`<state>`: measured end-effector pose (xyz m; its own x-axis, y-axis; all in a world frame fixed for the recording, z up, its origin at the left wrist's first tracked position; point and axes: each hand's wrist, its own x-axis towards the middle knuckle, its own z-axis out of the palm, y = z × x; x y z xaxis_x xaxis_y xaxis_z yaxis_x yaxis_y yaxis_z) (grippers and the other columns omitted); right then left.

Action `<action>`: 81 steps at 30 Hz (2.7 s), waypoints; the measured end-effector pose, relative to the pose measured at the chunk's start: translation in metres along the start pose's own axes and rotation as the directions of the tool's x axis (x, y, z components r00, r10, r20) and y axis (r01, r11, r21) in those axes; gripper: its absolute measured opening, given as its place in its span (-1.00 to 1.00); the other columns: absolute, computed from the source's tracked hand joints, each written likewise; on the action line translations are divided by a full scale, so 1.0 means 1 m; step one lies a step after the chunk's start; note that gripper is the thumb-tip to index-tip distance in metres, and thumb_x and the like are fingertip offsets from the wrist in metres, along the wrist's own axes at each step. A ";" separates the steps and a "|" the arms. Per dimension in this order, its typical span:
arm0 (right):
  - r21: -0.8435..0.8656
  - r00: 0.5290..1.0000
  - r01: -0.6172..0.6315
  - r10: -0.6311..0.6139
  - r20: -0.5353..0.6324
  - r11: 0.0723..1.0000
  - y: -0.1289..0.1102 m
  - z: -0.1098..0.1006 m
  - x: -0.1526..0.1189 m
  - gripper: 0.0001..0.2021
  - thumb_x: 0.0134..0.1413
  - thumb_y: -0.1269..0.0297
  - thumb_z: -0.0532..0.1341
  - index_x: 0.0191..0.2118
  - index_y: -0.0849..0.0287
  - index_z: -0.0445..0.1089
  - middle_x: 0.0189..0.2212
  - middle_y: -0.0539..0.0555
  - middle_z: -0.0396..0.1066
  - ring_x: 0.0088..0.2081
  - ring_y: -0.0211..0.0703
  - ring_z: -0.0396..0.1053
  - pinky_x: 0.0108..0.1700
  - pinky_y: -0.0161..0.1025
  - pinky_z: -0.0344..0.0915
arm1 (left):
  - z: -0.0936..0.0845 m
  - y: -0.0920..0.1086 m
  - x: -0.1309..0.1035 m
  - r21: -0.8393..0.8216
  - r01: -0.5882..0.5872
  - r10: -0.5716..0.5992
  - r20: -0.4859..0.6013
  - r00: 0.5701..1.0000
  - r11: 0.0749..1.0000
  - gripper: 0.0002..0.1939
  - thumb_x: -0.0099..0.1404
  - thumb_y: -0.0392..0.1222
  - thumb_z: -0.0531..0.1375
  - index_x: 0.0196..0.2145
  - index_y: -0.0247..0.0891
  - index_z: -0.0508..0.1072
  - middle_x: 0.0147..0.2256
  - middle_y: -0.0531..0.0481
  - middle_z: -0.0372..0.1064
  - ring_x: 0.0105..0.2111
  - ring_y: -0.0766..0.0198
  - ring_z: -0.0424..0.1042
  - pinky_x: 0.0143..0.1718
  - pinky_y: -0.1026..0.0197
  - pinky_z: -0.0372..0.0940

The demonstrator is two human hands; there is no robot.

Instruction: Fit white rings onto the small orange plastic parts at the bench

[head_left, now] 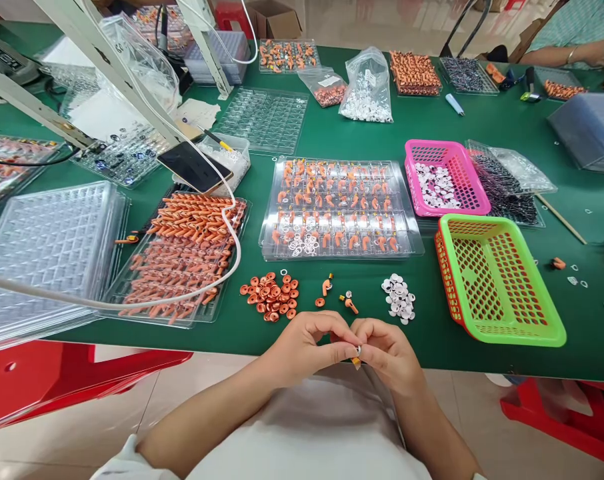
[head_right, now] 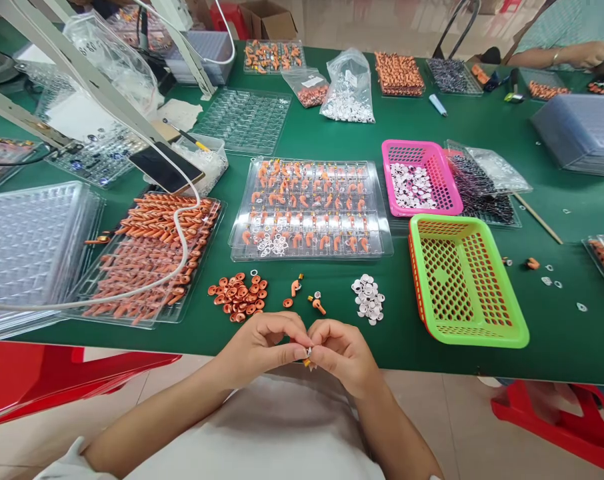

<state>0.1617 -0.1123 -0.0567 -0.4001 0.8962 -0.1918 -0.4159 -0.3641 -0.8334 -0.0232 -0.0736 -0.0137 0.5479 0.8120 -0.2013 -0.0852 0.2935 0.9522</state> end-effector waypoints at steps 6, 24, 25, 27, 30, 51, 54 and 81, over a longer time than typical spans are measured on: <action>0.041 1.000 -0.018 0.017 0.010 0.999 0.001 -0.001 0.002 -0.81 0.05 0.19 0.37 -0.41 0.16 0.40 -0.45 0.00 0.30 -0.44 -0.23 0.27 -0.39 -0.28 0.24 | 0.002 -0.004 0.001 -0.218 0.135 -0.132 0.031 0.991 0.966 -0.82 0.13 -0.16 0.40 -0.44 -0.34 0.56 -0.45 0.01 0.45 -0.42 0.33 0.45 -0.31 0.25 0.34; 0.135 1.000 -0.012 0.014 -0.014 0.991 0.003 -0.001 0.007 -0.83 0.04 0.25 0.37 -0.42 0.18 0.40 -0.48 -0.03 0.29 -0.49 -0.31 0.28 -0.47 -0.36 0.24 | 0.005 -0.004 0.006 -0.340 0.196 -0.198 0.030 0.980 0.920 -0.85 0.14 -0.20 0.39 -0.38 -0.34 0.56 -0.43 0.01 0.47 -0.40 0.28 0.49 -0.27 0.21 0.34; 0.136 1.000 -0.008 0.009 -0.013 0.991 0.003 -0.001 0.007 -0.83 0.05 0.24 0.37 -0.42 0.18 0.40 -0.47 -0.03 0.29 -0.49 -0.30 0.28 -0.47 -0.36 0.24 | 0.005 -0.005 0.005 -0.325 0.191 -0.195 0.020 0.981 0.926 -0.85 0.14 -0.20 0.39 -0.38 -0.34 0.56 -0.42 0.01 0.47 -0.40 0.28 0.49 -0.27 0.20 0.34; 0.137 1.000 -0.005 0.007 -0.012 0.991 0.003 -0.001 0.008 -0.83 0.05 0.24 0.37 -0.41 0.18 0.40 -0.47 -0.03 0.29 -0.49 -0.30 0.28 -0.47 -0.36 0.24 | 0.004 -0.006 0.005 -0.281 0.180 -0.187 -0.001 0.982 0.943 -0.86 0.15 -0.19 0.38 -0.38 -0.32 0.57 -0.42 0.01 0.46 -0.39 0.28 0.48 -0.27 0.21 0.33; 0.140 1.000 -0.009 0.011 -0.016 0.990 0.002 0.000 0.008 -0.83 0.05 0.25 0.37 -0.42 0.18 0.41 -0.48 -0.03 0.29 -0.49 -0.30 0.28 -0.46 -0.35 0.24 | 0.004 -0.007 0.004 -0.210 0.153 -0.162 -0.025 0.986 0.966 -0.87 0.16 -0.19 0.37 -0.38 -0.30 0.58 -0.42 0.02 0.45 -0.39 0.30 0.44 -0.29 0.23 0.31; 0.189 1.000 -0.010 0.012 -0.006 0.982 0.000 0.003 0.006 -0.80 0.04 0.22 0.37 -0.43 0.20 0.40 -0.47 -0.02 0.31 -0.50 -0.30 0.28 -0.51 -0.36 0.22 | 0.003 -0.006 -0.001 0.176 -0.062 0.073 -0.058 0.996 0.982 -0.92 0.24 -0.24 0.30 -0.34 -0.25 0.62 -0.42 -0.01 0.48 -0.40 0.33 0.41 -0.32 0.30 0.27; 0.195 1.000 -0.012 0.012 0.003 0.981 0.000 0.003 0.006 -0.81 0.04 0.23 0.37 -0.43 0.21 0.40 -0.47 -0.01 0.31 -0.51 -0.30 0.28 -0.52 -0.37 0.21 | 0.003 -0.005 -0.002 0.187 -0.067 0.077 -0.050 0.996 0.980 -0.93 0.23 -0.24 0.30 -0.33 -0.25 0.61 -0.41 -0.01 0.48 -0.39 0.32 0.42 -0.30 0.30 0.29; 0.220 0.999 -0.022 0.032 -0.043 0.975 0.003 0.001 0.005 -0.81 0.03 0.24 0.38 -0.42 0.21 0.40 -0.47 -0.02 0.30 -0.55 -0.33 0.30 -0.54 -0.37 0.23 | 0.012 -0.006 0.002 0.168 -0.037 0.057 -0.113 0.992 0.985 -0.91 0.20 -0.28 0.25 -0.43 -0.32 0.55 -0.47 -0.03 0.43 -0.44 0.31 0.38 -0.35 0.26 0.28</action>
<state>0.1579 -0.1089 -0.0601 -0.3780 0.8939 -0.2408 -0.5763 -0.4308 -0.6945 -0.0117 -0.0795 -0.0169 0.4450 0.8790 -0.1713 0.0357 0.1737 0.9842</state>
